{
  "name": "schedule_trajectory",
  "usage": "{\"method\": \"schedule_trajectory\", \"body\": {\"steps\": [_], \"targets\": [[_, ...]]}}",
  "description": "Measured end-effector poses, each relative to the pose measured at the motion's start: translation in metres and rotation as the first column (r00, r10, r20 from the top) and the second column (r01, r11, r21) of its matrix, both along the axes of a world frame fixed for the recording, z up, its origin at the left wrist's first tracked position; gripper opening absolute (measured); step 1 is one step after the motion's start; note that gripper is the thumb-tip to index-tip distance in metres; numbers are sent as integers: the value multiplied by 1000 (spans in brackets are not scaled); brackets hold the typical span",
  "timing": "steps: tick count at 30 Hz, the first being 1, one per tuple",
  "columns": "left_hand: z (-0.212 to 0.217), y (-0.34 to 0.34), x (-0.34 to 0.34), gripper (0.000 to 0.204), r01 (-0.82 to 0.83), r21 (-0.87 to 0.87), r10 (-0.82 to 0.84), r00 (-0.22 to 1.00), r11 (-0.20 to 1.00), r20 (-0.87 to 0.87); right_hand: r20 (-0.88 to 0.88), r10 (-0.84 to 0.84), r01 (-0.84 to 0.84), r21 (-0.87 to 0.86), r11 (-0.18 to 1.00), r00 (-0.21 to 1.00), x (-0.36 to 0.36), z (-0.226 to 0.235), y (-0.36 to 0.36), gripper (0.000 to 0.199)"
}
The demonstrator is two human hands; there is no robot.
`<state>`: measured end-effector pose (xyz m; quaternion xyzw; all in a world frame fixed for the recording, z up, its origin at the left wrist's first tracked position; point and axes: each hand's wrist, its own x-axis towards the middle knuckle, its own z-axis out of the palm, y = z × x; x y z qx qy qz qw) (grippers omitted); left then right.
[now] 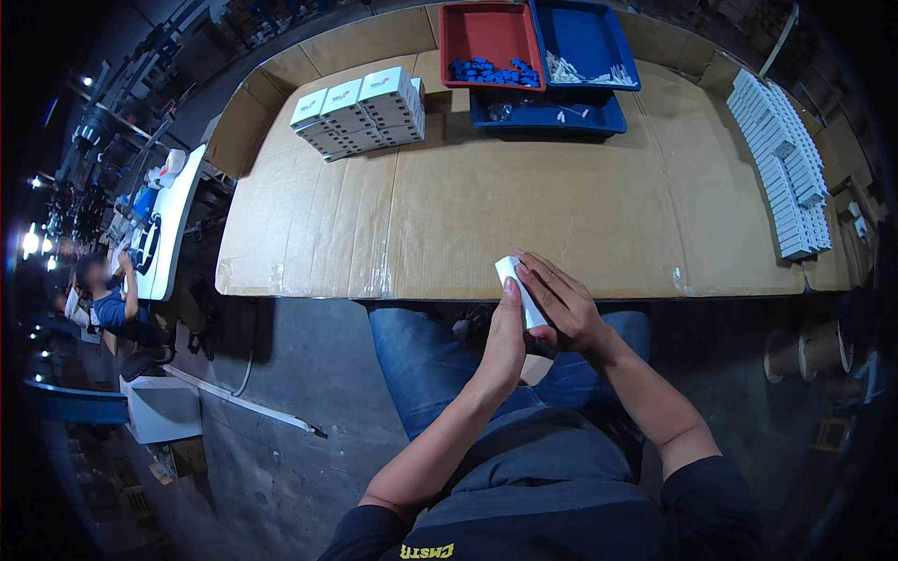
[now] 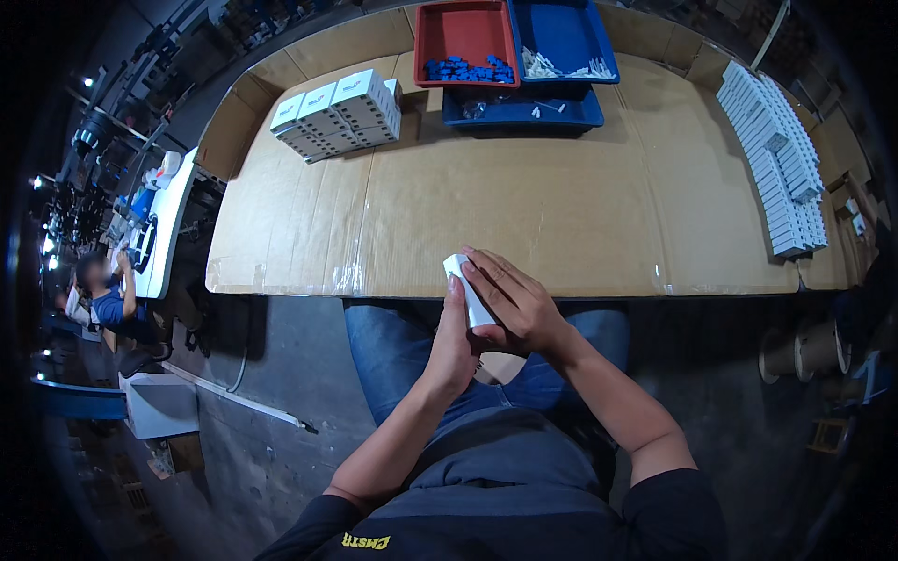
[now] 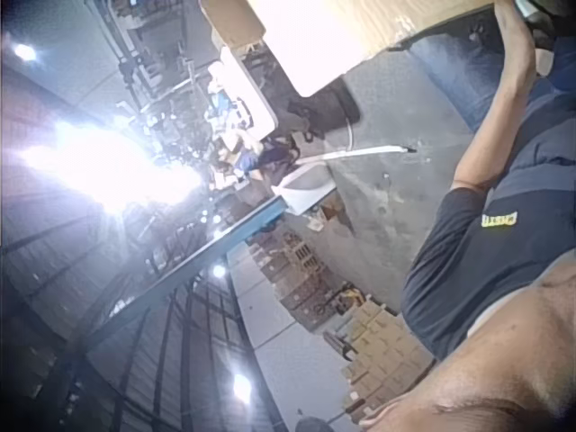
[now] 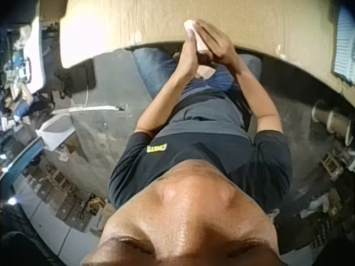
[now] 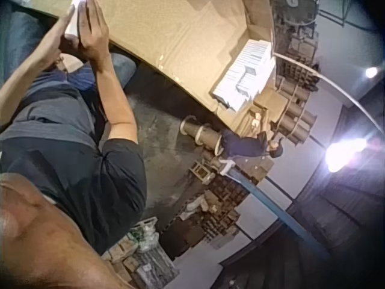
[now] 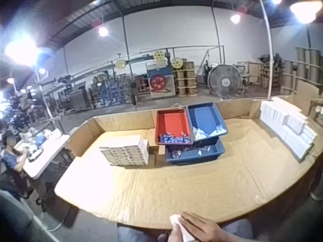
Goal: The recorder is seen placing small electronic components and cables into a small cardboard box.
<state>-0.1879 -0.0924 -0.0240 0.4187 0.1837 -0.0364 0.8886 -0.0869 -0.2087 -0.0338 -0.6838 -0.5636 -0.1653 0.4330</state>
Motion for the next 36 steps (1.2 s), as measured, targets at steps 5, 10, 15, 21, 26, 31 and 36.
{"method": "schedule_trajectory", "body": {"steps": [5,10,15,21,26,31,36], "targets": [[0,0,2,54,12,-31,-10,998,999,62,10,-3,4,-35,999,1000,3,-2,-3,78],[-4,8,7,65,55,-6,-54,998,998,22,-95,22,-26,-47,999,995,6,1,-2,79],[-28,13,10,84,-6,317,-102,940,948,325,-443,12,45,119,992,896,-2,-1,3,76],[-53,16,11,70,-24,348,-43,982,937,184,-710,-22,184,152,971,704,-17,-5,19,77],[-24,17,17,72,-16,93,3,990,995,144,-371,-61,72,17,997,927,-5,4,6,80],[-19,18,15,70,-24,-6,24,997,1000,77,-466,16,1,37,999,885,1,9,19,79],[-8,18,16,73,-93,9,92,993,996,79,-509,25,-39,-16,999,860,1,13,18,88]]}}
